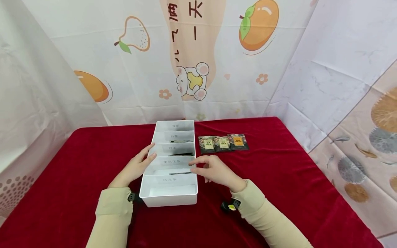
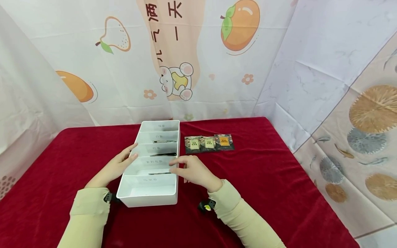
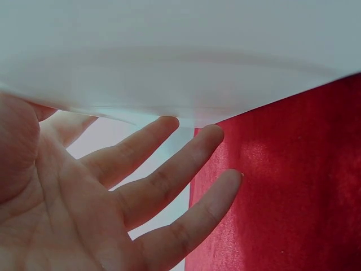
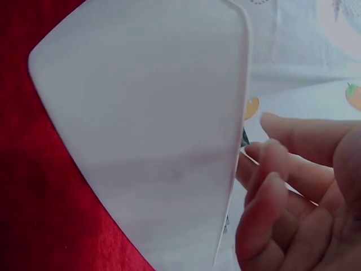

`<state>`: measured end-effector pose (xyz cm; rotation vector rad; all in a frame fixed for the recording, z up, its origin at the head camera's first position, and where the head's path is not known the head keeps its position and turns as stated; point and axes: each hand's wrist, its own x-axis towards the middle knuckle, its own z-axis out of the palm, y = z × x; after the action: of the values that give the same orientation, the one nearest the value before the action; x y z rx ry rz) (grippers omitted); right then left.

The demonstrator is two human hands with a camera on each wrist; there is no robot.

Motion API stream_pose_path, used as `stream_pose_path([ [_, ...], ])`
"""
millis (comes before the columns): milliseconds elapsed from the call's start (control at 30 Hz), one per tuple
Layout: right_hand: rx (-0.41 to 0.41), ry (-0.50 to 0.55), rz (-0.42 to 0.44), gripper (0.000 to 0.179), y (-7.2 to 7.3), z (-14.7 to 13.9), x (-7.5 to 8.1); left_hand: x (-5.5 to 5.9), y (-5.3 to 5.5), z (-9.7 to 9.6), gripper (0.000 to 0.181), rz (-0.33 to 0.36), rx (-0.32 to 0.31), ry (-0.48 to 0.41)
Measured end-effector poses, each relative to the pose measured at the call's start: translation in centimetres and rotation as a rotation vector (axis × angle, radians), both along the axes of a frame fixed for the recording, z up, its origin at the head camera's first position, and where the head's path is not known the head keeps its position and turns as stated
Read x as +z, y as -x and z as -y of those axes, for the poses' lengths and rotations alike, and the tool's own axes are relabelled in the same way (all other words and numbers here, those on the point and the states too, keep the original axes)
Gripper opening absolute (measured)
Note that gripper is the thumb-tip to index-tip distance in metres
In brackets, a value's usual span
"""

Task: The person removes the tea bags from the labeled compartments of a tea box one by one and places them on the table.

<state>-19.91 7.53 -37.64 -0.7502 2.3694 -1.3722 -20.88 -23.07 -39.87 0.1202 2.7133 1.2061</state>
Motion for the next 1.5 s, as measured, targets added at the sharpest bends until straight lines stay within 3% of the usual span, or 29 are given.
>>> stream_pose_path([
  [167,0.048,-0.091,-0.127,0.031,-0.7,0.2,-0.2,-0.1,0.0,-0.2,0.067,0.004,-0.009,-0.004],
  [333,0.040,-0.241,-0.310,0.030,-1.2,0.7,-0.2,0.0,0.1,-0.1,0.067,-0.002,-0.005,0.003],
  [433,0.036,-0.301,-0.374,0.025,-1.3,1.0,-0.2,0.1,0.0,0.0,0.067,0.006,-0.002,-0.001],
  [767,-0.022,-0.238,-0.504,0.011,-1.4,2.0,-1.1,0.1,0.0,0.2,0.068,0.014,0.005,-0.020],
  [1500,-0.050,0.071,-0.337,0.011,-1.3,1.1,-0.3,0.3,0.1,0.0,0.067,0.018,0.003,0.004],
])
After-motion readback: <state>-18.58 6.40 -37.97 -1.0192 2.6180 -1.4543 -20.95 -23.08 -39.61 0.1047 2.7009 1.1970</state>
